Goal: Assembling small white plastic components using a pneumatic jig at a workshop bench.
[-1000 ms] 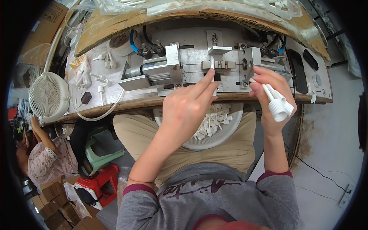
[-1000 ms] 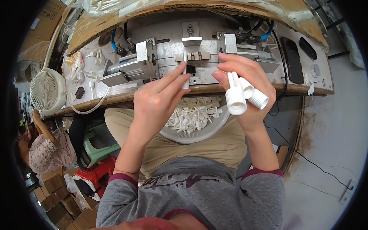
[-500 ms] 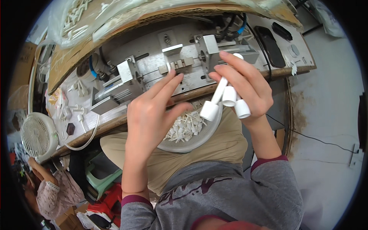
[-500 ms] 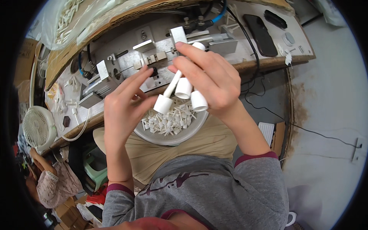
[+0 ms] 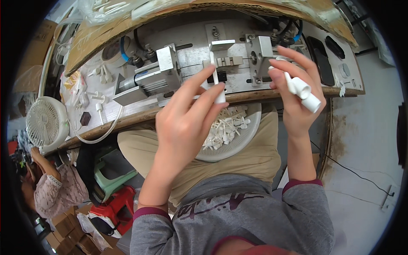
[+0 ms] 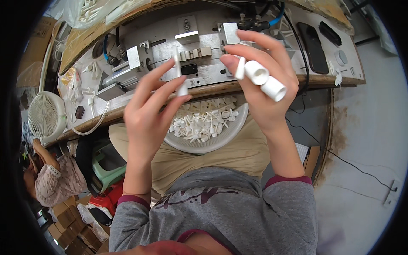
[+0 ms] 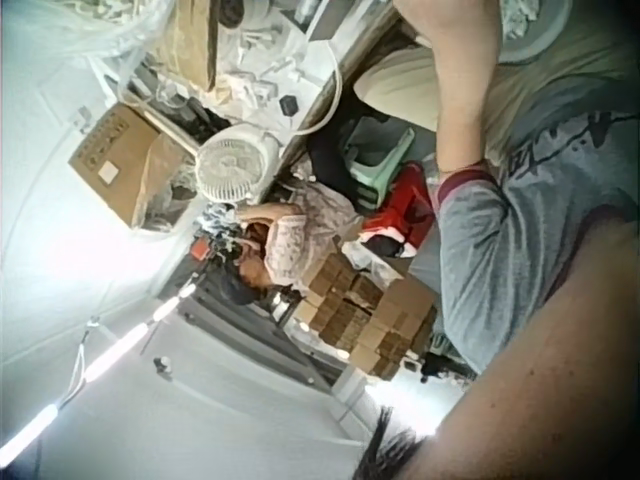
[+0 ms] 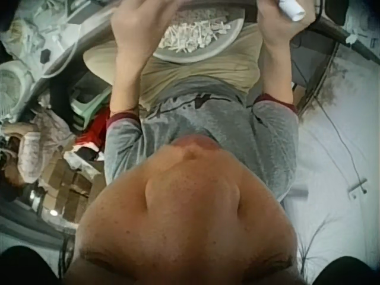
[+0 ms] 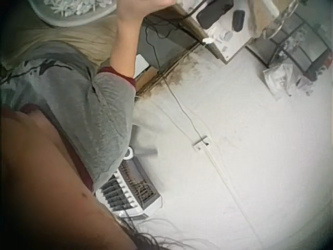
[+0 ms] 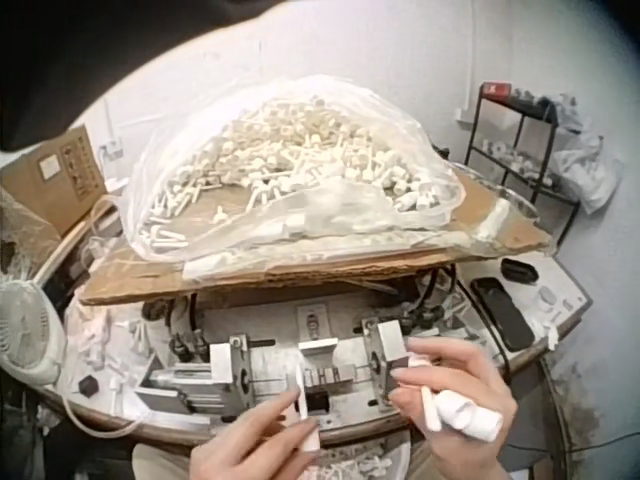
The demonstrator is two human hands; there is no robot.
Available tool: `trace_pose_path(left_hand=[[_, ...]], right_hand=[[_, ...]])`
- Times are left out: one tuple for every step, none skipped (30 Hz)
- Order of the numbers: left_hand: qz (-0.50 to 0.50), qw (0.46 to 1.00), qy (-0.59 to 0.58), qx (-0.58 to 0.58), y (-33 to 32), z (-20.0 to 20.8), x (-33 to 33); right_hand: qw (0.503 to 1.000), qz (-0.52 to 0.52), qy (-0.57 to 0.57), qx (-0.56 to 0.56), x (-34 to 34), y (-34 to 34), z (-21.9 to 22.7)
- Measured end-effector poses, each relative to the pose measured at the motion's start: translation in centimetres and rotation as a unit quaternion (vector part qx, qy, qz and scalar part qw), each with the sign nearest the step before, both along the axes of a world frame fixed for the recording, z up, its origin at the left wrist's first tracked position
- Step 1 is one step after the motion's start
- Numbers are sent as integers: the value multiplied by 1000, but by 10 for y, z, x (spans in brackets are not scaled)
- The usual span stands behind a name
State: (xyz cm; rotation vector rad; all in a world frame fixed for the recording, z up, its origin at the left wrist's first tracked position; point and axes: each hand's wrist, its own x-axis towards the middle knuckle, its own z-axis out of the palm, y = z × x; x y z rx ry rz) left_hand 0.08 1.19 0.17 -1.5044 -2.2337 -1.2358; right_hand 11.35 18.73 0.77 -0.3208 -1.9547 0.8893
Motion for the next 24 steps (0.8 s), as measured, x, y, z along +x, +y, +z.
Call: trace_pose_path(left_hand=[[10,998,56,-27,5,-8,-5],[18,995,82,-59,7,-11,-5],[25,990,108,-90,9,-13,-4],[31,983,132,-122,11,-15,-4],[18,983,142,-116,13,-14,-7],[5,982,151,-111,16,-10,-12],[-8,981,161,-106,17,-8,-14],[-9,982,155,-112,17,-8,-14],[-10,982,148,-119,16,-8,-15],[-13,982,142,-125,16,-8,-15],[-16,986,118,-112,15,-7,-15],[-19,990,94,-100,14,-7,-14],[-23,994,69,-86,14,-7,-14],[-61,997,27,-28,15,-7,-12],[-98,995,-16,31,16,-5,-9],[-133,986,-60,87,16,-2,-5],[-149,983,-43,102,14,4,0],[-154,983,-41,86,10,6,2],[-158,984,-37,70,6,9,3],[-153,985,-42,66,2,12,4],[-148,986,-47,62,-1,14,6],[-144,987,-52,57,-3,16,6],[-121,990,-55,41,-7,16,5],[-81,994,-68,36,-5,11,6]], right_hand=[[998,20,-3,-54,1,-1,2],[993,37,-5,-109,2,-2,4],[985,57,-8,-165,4,-3,6],[974,76,-14,-214,6,-4,8],[960,93,-19,-263,7,-5,11],[945,112,-27,-307,8,-7,14],[927,132,-33,-350,9,-7,15],[919,136,-43,-367,11,-6,13],[909,137,-37,-392,10,-6,12],[898,137,-30,-417,10,-6,12],[887,137,-22,-441,9,-7,12],[875,151,-31,-460,6,-8,13],[860,163,-38,-483,4,-11,13],[844,188,-45,-501,3,-13,12],[827,212,-52,-518,2,-14,11],[812,232,-68,-531,1,-16,11],[796,247,-82,-546,0,-18,10],[788,262,-95,-549,0,-16,9],[779,280,-107,-551,0,-14,10],[788,267,-97,-545,0,-15,10],[797,255,-87,-540,0,-17,10],[806,241,-77,-535,0,-18,10],[830,219,-72,-507,3,-14,7],[843,205,-56,-494,4,-10,7]])
